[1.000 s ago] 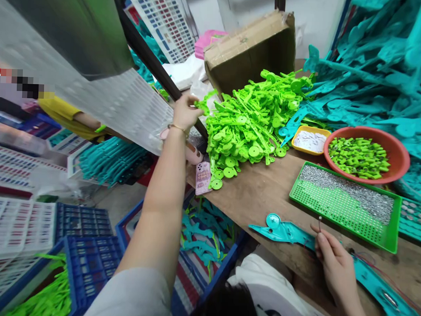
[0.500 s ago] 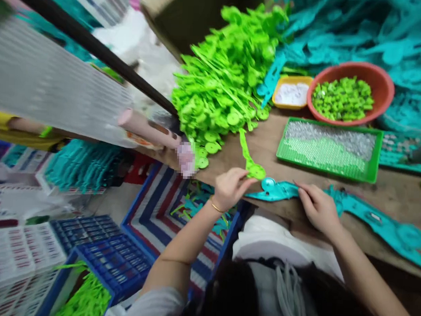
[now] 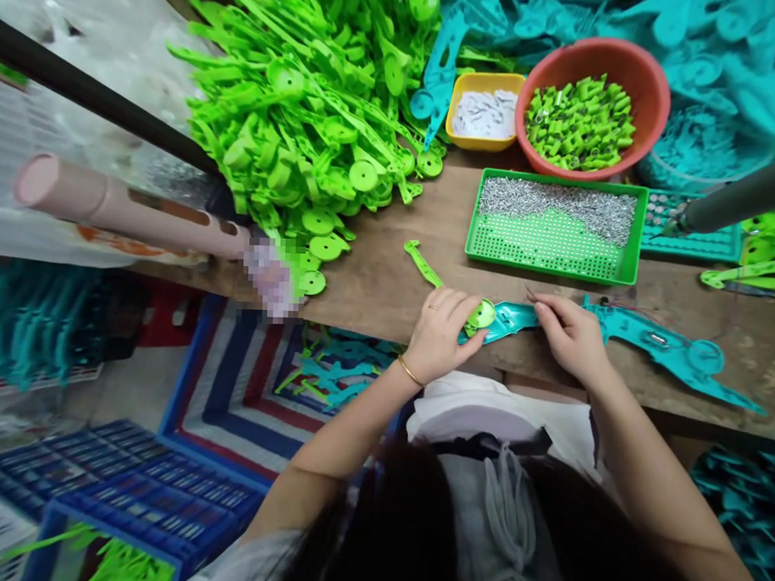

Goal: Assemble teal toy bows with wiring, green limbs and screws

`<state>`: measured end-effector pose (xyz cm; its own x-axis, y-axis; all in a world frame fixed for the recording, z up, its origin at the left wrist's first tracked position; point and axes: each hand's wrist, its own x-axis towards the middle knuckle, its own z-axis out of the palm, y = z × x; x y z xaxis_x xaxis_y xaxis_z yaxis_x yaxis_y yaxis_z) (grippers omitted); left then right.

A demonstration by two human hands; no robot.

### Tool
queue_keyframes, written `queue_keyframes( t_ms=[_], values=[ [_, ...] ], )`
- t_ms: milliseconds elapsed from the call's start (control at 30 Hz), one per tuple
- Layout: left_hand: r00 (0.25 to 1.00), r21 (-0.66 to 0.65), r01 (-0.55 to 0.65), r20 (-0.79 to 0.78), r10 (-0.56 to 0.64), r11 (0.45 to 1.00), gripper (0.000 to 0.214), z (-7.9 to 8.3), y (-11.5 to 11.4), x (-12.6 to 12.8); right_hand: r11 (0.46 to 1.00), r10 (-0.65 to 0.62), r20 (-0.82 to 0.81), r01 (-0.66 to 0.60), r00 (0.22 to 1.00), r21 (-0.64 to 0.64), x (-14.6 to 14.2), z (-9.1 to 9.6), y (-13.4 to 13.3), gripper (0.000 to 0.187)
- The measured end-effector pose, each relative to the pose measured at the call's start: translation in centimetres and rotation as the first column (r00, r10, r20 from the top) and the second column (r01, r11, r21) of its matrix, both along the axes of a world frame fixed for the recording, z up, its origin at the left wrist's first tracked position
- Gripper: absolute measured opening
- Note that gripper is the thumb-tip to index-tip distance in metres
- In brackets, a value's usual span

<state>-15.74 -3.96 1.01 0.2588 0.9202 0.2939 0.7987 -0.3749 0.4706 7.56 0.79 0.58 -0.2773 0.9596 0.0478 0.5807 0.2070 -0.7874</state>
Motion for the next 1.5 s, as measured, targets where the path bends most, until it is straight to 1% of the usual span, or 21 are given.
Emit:
queue_keyframes(
  t_ms=[33, 100, 233, 367, 467, 533, 667, 733, 800, 833, 933, 1000, 1033, 1100, 1167, 1233, 1267, 1367, 1500],
  values=[
    [1.000, -0.008, -0.006, -0.014, 0.006, 1.000, 0.040, 0.1, 0.1, -0.1, 1.000, -0.009, -0.008, 0.009, 1.000, -0.005, 0.1, 0.0, 0.0, 0.031],
    [1.000, -0.013, -0.011, -0.015, 0.011, 1.000, 0.040, 0.0, 0.0, -0.5, 0.999, -0.027, -0.025, 0.027, 0.999, -0.019, 0.2, -0.1, 0.0, 0.030],
    [0.999, -0.045, 0.003, 0.051, -0.001, 0.999, 0.042, -0.5, -0.5, -1.4, 0.998, -0.047, -0.050, 0.045, 0.998, -0.041, 0.3, -0.3, 0.0, 0.030],
    [0.994, -0.097, 0.076, 0.087, -0.068, 0.992, 0.046, -0.5, -0.2, -1.9, 0.996, -0.064, -0.058, 0.060, 0.996, -0.061, 0.2, -0.5, 0.1, 0.029],
    [0.992, -0.125, 0.100, 0.086, -0.090, 0.987, 0.042, -0.2, 0.5, -1.8, 0.996, -0.068, -0.063, 0.064, 0.996, -0.062, 0.0, -0.5, 0.1, 0.030],
    [0.989, -0.141, 0.135, 0.074, -0.125, 0.981, 0.040, -0.1, 1.0, -1.9, 0.996, -0.074, -0.068, 0.070, 0.995, -0.061, 0.1, -0.5, 0.0, 0.030],
    [0.966, -0.225, 0.257, 0.074, -0.246, 0.940, 0.044, -0.1, 1.2, -2.8, 0.995, -0.091, -0.071, 0.087, 0.993, -0.054, 0.1, -0.5, -0.1, 0.030],
    [0.960, -0.248, 0.280, 0.073, -0.270, 0.927, 0.046, -0.2, 0.9, -3.1, 0.995, -0.093, -0.060, 0.091, 0.994, -0.046, 0.0, -0.5, -0.1, 0.030],
    [0.969, -0.247, 0.246, 0.052, -0.241, 0.937, 0.045, -0.2, 0.4, -2.9, 0.996, -0.087, -0.040, 0.085, 0.995, -0.035, -0.1, -0.5, -0.1, 0.030],
    [0.978, -0.241, 0.208, 0.034, -0.206, 0.948, 0.043, -0.2, 0.1, -2.6, 0.996, -0.081, -0.028, 0.081, 0.996, -0.030, -0.1, -0.6, -0.1, 0.031],
    [0.998, -0.218, 0.060, -0.003, -0.063, 0.974, 0.040, -0.3, -0.7, -1.2, 0.997, -0.074, 0.012, 0.074, 0.997, -0.017, 0.2, -0.7, 0.0, 0.031],
    [1.000, -0.213, 0.002, 0.015, 0.001, 0.977, 0.037, -0.3, -1.1, -0.3, 0.997, -0.076, 0.043, 0.076, 0.996, 0.001, 0.4, -0.6, 0.2, 0.031],
    [0.999, -0.210, -0.008, 0.038, 0.017, 0.978, 0.036, -0.3, -1.2, 0.0, 0.998, -0.066, 0.061, 0.065, 0.996, 0.013, 0.5, -0.3, 0.3, 0.030],
    [0.993, -0.191, -0.011, 0.111, 0.033, 0.982, 0.035, -0.1, -1.4, 0.2, 0.999, 0.007, 0.129, -0.012, 0.992, 0.032, 0.3, 0.6, 0.3, 0.030],
    [0.978, -0.141, -0.053, 0.194, 0.080, 0.989, 0.031, 0.1, -1.5, -0.1, 0.990, 0.125, 0.252, -0.136, 0.960, 0.026, -0.6, 2.1, 0.1, 0.032],
    [0.956, -0.081, -0.139, 0.248, 0.155, 0.987, 0.025, 0.4, -1.7, -0.8, 0.969, 0.229, 0.396, -0.247, 0.889, -0.007, -2.1, 3.7, -0.4, 0.033],
    [0.948, -0.060, -0.177, 0.259, 0.186, 0.982, 0.022, 0.6, -1.7, -1.2, 0.960, 0.260, 0.454, -0.280, 0.852, -0.025, -2.9, 4.4, -0.6, 0.033],
    [0.937, -0.040, -0.216, 0.272, 0.219, 0.976, 0.012, 0.7, -2.0, -2.2, 0.944, 0.301, 0.550, -0.326, 0.779, -0.055, -5.5, 5.6, -0.9, 0.033],
    [0.912, -0.038, -0.274, 0.306, 0.272, 0.961, 0.012, 0.5, -2.5, -3.1, 0.937, 0.311, 0.592, -0.346, 0.744, -0.057, -7.6, 5.9, -0.8, 0.033]
  ],
)
